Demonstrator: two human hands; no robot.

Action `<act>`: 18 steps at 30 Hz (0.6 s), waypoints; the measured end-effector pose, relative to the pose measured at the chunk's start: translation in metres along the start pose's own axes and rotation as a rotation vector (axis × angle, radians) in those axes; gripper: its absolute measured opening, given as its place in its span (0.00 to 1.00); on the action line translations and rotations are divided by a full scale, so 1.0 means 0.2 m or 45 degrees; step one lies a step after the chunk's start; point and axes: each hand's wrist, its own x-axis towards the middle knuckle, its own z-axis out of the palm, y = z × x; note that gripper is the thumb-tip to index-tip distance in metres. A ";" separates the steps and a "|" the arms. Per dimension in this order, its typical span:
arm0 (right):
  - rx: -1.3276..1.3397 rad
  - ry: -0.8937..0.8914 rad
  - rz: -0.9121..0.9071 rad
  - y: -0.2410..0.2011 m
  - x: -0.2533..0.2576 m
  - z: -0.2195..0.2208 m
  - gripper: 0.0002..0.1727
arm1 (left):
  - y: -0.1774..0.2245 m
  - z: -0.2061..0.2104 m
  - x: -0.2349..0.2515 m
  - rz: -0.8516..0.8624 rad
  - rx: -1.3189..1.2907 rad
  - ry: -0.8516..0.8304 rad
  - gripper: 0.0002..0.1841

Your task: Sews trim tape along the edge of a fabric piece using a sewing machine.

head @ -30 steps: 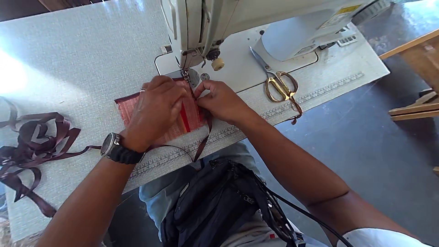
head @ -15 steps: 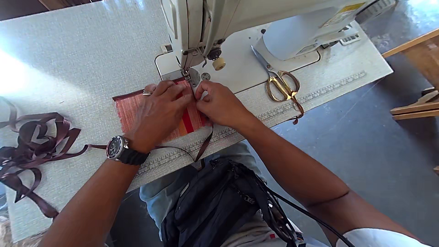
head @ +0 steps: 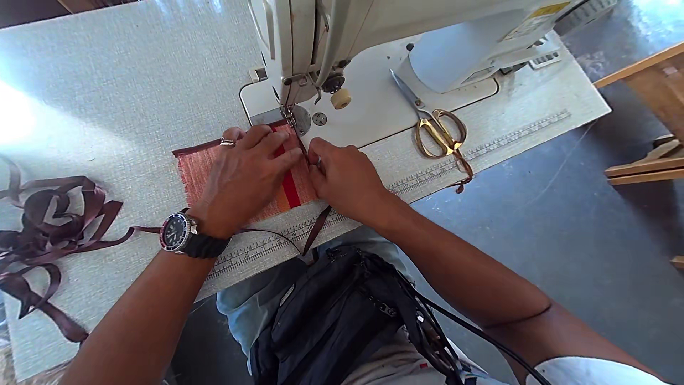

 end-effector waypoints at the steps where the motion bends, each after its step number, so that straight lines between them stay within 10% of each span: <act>1: -0.005 0.009 -0.003 0.00 0.00 0.01 0.04 | 0.00 0.00 0.00 0.001 0.001 0.002 0.19; 18: 0.059 0.046 0.008 0.02 -0.01 0.04 0.27 | 0.01 -0.01 0.01 0.011 0.015 0.000 0.18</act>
